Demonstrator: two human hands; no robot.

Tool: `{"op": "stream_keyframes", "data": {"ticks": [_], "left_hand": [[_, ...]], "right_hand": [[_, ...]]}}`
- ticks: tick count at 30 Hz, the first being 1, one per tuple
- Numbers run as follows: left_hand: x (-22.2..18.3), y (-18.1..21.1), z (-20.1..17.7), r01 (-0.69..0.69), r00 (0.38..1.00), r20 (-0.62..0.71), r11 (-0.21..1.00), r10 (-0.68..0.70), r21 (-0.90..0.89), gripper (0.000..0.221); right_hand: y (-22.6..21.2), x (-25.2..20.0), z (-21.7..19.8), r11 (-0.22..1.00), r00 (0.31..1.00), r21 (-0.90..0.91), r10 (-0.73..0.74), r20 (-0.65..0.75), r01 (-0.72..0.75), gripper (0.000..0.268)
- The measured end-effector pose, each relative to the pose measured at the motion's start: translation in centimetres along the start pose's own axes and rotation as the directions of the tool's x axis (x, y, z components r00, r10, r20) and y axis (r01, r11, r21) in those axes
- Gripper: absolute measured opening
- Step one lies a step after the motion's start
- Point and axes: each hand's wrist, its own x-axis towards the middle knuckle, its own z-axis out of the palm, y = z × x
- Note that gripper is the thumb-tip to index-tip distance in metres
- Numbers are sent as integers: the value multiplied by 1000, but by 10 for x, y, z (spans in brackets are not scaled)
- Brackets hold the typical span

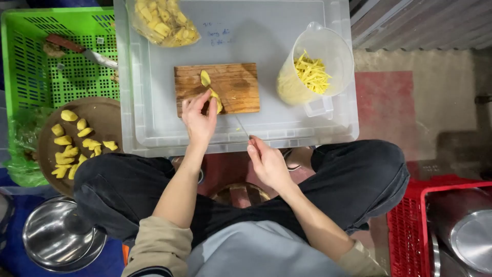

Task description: Slicing ginger into thin strips on a wooden cutting board using a knife.

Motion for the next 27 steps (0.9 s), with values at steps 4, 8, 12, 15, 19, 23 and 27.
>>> {"op": "stream_keyframes", "data": {"ticks": [4,8,12,15,19,23,27], "left_hand": [[-1,-7,6,-41,999,-22,999,42,35,21],[-7,-21,11,-62,997,-38,996,64,66,23],[-1,-13,6,-83,996,-36,995,86,61,23],[4,-2,2,-84,996,-38,995,85,47,20],[6,-1,0,-84,996,-32,996,86,38,19],[7,3,-2,-71,997,-20,997,72,22,19],[7,4,-4,-59,998,0,998,59,23,19]], "right_hand": [[-11,-3,-1,999,999,-7,-38,8,38,50],[-14,-3,0,999,999,-25,-34,20,35,50],[-23,-8,0,999,999,16,-41,-10,41,47],[-20,-9,4,998,1000,50,-25,-15,26,45],[-23,-6,-2,998,1000,65,-23,-13,24,44],[-19,-2,-8,998,1000,69,-10,22,8,43],[-24,1,-13,998,998,55,1,55,-4,43]]}}
